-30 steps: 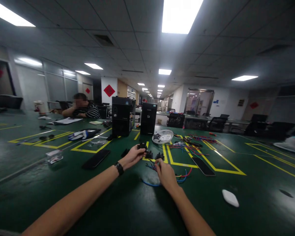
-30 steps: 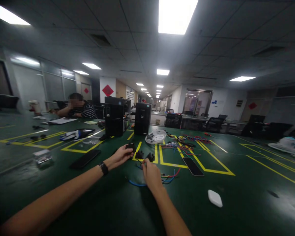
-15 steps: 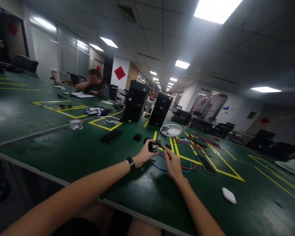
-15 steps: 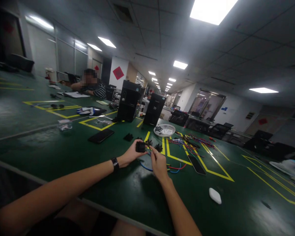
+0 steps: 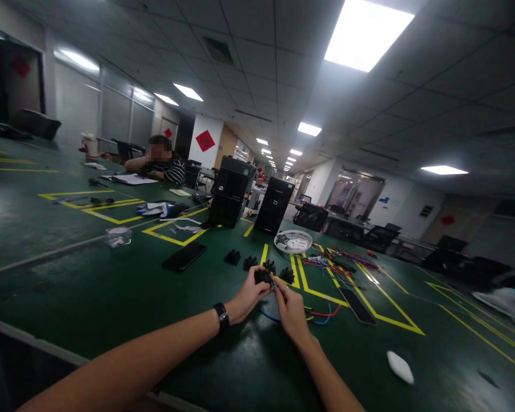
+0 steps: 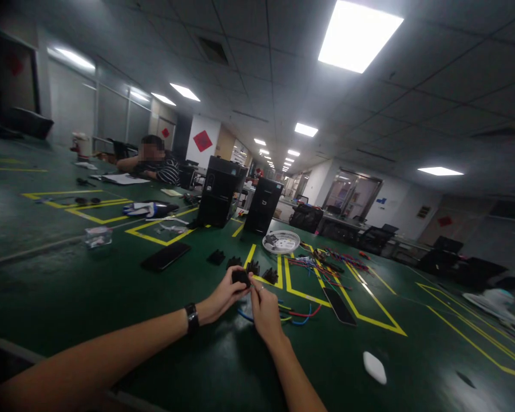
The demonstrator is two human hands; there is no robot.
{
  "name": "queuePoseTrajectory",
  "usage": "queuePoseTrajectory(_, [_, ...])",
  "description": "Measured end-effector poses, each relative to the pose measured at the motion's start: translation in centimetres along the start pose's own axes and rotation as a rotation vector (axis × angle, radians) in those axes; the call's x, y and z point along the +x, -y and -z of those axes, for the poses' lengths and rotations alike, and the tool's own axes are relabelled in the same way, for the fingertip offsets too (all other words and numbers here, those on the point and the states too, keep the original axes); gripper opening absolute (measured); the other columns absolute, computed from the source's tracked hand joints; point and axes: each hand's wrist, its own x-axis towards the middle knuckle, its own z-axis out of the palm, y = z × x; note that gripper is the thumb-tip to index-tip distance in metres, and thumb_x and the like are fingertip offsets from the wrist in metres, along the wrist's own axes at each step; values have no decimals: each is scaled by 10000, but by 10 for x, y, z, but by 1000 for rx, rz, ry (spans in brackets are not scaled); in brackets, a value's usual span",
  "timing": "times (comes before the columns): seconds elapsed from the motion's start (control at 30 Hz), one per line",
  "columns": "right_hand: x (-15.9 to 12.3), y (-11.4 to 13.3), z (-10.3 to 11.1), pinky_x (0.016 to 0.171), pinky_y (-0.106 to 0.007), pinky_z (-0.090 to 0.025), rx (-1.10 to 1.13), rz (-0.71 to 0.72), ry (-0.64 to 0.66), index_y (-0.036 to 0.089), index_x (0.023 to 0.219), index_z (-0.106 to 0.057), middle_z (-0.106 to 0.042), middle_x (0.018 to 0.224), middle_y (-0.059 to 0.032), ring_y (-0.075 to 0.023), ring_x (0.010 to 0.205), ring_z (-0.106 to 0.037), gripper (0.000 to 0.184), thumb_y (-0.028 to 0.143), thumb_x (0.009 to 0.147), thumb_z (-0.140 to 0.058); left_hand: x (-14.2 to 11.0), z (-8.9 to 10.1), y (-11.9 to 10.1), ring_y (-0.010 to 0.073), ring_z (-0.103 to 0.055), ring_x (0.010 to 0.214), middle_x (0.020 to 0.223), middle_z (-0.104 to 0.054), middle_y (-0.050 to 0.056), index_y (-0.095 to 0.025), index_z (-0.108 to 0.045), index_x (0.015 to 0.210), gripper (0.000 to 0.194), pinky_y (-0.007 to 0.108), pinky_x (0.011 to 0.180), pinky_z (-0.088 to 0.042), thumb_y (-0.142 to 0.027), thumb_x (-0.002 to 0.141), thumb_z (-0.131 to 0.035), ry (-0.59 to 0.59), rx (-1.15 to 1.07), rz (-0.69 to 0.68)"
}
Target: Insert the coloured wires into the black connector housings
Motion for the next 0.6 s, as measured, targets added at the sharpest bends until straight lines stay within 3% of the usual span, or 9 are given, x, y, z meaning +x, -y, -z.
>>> queuePoseTrajectory(0.2, [-1,5,1,952,-402,-487,-20,-3,-84,214,1278,-574,-661,1187,-90,-233,1106,-615,370,244,945,-416,3,0,-3,144,-633,946,1060,-604,48,-254,-392,1016,438,391,973,-457,-75,700,-637,-48,-153,39])
queuePoseTrajectory(0.4, [-2,4,-5,982,-414,-470,-35,19,-29,190,1255,-587,-626,1242,-98,-227,1144,-591,364,219,934,-418,0,-2,-4,166,-595,1053,1152,-593,50,-262,-427,1013,421,411,981,-444,-76,691,-626,-8,-100,13])
queuePoseTrajectory(0.6, [-3,6,-1,969,-404,-477,-76,24,-103,202,1283,-565,-647,1208,-96,-227,1120,-606,374,238,946,-406,-2,-2,-4,169,-613,1029,1122,-595,51,-255,-434,1023,416,434,991,-444,-81,701,-632,-10,-138,-18])
